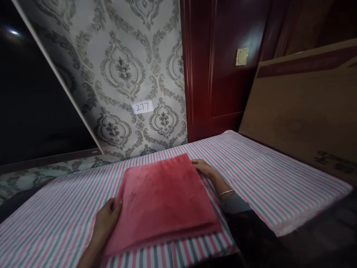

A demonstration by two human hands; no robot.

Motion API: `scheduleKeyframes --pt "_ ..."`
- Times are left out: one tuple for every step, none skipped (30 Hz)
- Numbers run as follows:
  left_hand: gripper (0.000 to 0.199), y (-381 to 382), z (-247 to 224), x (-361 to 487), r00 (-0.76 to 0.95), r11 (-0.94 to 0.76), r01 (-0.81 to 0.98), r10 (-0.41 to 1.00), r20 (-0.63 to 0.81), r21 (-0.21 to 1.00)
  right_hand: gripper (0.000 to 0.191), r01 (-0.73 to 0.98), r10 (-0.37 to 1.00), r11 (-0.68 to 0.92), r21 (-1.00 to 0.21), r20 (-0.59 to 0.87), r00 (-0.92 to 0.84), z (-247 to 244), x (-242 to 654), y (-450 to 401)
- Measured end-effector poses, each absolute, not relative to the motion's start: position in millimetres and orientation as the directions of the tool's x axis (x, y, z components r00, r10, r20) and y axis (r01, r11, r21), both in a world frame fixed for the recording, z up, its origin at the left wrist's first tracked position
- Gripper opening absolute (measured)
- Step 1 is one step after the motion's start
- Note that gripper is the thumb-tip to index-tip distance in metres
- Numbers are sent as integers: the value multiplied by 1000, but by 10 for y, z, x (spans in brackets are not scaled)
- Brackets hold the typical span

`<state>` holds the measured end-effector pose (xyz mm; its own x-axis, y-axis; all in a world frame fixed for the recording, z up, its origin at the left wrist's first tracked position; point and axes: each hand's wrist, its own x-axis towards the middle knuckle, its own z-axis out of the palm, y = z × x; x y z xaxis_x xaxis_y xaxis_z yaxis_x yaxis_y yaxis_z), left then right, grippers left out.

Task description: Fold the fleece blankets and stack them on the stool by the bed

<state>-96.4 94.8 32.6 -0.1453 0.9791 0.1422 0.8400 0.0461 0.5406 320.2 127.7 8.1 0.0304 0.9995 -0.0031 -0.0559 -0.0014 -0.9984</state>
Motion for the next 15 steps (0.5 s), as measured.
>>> scheduleKeyframes --pt "30 926 325 -962 -140 44 842 980 139 537 22 -47 1000 -10 -999 -11 21 92 3202 1201" --pt "32 902 318 -963 -132 40 848 982 138 528 23 -37 1000 -14 -999 -15 13 97 3194 1128" --pt "33 879 306 -968 -124 35 855 983 139 517 24 -23 1000 -14 -1000 -14 4 94 3176 1061" --pt "34 857 289 -973 -117 30 864 983 143 503 24 -8 1000 -4 -1000 -4 -1 85 3149 1004" --pt "35 839 268 -980 -111 24 875 982 152 483 23 6 1000 14 -1000 14 8 67 3115 959" --pt "34 826 246 -986 -107 21 889 981 162 458 21 20 999 35 -999 35 34 44 3077 925" --pt "33 817 224 -993 -107 21 901 978 176 433 19 32 996 53 -998 56 75 15 3038 902" --pt "32 814 205 -1000 -109 19 909 975 194 416 16 43 989 67 -997 72 127 -18 3003 886" --pt "31 815 191 -1009 -117 20 911 970 212 412 14 52 979 75 -996 84 185 -51 2974 872" --pt "30 818 182 -1020 -132 23 904 965 229 427 14 60 968 73 -996 85 237 -83 2953 856" --pt "31 822 179 -1032 -153 25 888 958 243 458 16 64 958 65 -996 80 276 -111 2939 835" --pt "32 823 182 -1046 -177 27 865 951 254 501 18 62 951 57 -996 73 301 -132 2930 806" --pt "35 820 188 -1058 -191 20 839 947 259 543 22 55 946 51 -997 66 318 -144 2923 769" --pt "37 811 198 -1070 -191 8 815 947 257 579 25 45 944 50 -998 62 323 -146 2917 723" --pt "40 795 208 -1080 -179 -9 798 951 251 603 30 33 946 52 -998 60 318 -137 2912 669"
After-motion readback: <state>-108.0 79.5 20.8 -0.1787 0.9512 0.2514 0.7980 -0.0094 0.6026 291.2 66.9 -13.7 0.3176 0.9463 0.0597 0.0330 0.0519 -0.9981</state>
